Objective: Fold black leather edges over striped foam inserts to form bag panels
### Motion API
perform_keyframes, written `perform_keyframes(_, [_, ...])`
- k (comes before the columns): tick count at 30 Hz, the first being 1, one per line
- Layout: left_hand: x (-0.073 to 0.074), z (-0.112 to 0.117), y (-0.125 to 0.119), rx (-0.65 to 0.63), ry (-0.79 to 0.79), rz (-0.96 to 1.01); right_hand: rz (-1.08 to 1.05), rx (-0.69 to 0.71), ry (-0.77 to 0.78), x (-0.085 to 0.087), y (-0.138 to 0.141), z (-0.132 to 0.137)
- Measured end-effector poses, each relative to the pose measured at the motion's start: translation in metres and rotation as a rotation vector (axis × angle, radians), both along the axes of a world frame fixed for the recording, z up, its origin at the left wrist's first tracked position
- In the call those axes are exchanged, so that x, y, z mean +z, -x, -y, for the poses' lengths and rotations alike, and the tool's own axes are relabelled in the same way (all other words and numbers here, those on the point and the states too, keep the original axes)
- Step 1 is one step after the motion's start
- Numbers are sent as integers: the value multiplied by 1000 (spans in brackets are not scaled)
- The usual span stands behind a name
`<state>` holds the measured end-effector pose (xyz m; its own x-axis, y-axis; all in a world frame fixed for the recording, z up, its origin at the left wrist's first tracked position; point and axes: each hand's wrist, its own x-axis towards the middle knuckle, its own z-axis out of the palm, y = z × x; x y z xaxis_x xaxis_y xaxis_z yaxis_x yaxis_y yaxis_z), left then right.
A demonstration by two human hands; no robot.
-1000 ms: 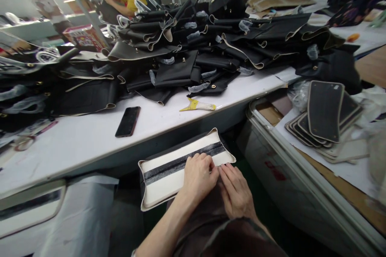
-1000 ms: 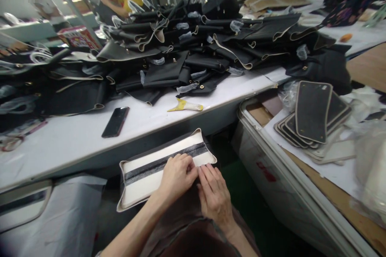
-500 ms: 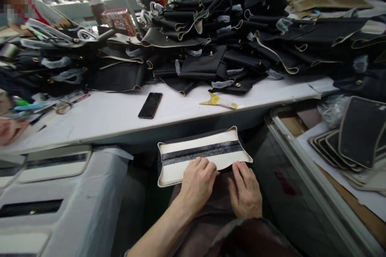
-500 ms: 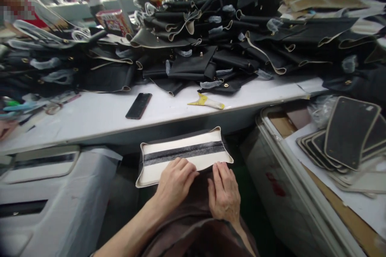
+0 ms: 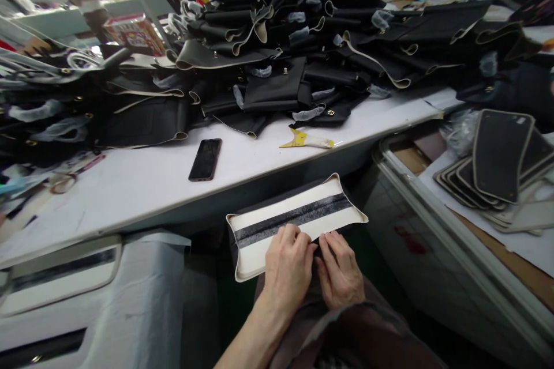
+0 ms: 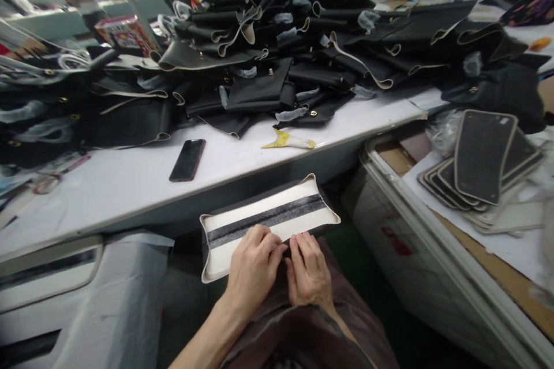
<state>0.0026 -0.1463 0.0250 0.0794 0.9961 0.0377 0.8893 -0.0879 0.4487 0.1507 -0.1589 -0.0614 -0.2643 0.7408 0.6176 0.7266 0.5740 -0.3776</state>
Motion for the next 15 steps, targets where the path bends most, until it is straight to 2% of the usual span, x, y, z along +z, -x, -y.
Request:
perform_keyframes(3, [3, 9, 17, 5, -5, -70, 14, 5, -8, 1, 8, 2])
perform_keyframes(7, [4, 28, 40, 67, -58, -34, 29, 13, -21, 3, 19, 7])
perform_keyframes(11, [0, 46, 55, 165, -159, 9, 57, 42, -29, 4, 29, 14])
perform_keyframes(15, [-9, 58, 66, 201, -283, 79, 80, 78, -30, 6, 39, 19])
